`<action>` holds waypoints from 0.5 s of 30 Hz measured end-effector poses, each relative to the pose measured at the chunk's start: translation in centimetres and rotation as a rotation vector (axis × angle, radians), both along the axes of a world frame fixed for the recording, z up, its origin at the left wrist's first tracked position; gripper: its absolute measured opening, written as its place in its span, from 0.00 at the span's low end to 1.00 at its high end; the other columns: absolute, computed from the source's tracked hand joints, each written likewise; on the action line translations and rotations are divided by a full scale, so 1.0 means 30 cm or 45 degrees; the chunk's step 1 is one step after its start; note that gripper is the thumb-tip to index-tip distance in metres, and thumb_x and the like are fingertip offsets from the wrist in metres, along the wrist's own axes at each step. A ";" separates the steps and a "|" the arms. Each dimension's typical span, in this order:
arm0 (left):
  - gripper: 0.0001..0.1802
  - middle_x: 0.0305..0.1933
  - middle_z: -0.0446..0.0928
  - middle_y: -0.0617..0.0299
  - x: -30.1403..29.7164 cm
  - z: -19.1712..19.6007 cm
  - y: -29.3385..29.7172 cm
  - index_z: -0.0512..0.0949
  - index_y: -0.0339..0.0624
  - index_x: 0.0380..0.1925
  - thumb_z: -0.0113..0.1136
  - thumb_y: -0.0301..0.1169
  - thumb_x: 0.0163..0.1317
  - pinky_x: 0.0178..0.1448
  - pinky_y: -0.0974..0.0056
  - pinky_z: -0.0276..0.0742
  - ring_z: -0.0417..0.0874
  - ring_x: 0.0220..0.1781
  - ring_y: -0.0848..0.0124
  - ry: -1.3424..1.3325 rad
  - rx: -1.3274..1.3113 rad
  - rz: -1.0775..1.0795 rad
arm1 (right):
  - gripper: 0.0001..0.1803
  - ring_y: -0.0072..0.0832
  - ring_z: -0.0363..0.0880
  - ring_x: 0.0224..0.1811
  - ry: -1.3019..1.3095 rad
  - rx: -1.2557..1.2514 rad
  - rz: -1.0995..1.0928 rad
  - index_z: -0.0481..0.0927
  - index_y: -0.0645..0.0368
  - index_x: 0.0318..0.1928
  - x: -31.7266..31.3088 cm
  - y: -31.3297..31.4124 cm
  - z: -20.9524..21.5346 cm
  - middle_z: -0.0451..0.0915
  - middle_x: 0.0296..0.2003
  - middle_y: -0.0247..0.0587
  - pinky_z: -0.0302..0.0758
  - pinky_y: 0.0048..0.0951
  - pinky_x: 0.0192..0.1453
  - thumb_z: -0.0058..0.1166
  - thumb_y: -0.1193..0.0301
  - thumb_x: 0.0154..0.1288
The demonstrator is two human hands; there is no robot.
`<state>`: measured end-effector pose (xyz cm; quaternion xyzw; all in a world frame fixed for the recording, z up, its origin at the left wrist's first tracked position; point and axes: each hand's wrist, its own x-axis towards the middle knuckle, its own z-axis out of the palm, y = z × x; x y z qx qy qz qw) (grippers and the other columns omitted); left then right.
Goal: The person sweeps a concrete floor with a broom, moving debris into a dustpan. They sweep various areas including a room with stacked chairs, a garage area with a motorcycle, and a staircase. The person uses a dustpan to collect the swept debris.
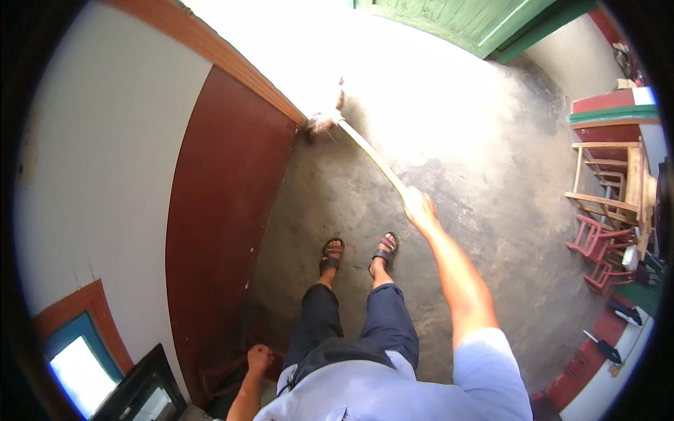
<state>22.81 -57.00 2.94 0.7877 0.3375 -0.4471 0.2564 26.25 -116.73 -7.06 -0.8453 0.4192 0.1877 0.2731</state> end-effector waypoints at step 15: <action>0.05 0.19 0.71 0.59 0.136 0.021 -0.508 0.70 0.37 0.26 0.46 0.26 0.50 0.14 0.73 0.63 0.69 0.13 0.74 -0.003 -0.028 -0.287 | 0.15 0.52 0.68 0.37 0.403 0.146 -0.743 0.69 0.56 0.35 -1.349 0.084 0.132 0.72 0.32 0.54 0.63 0.47 0.37 0.33 0.61 0.58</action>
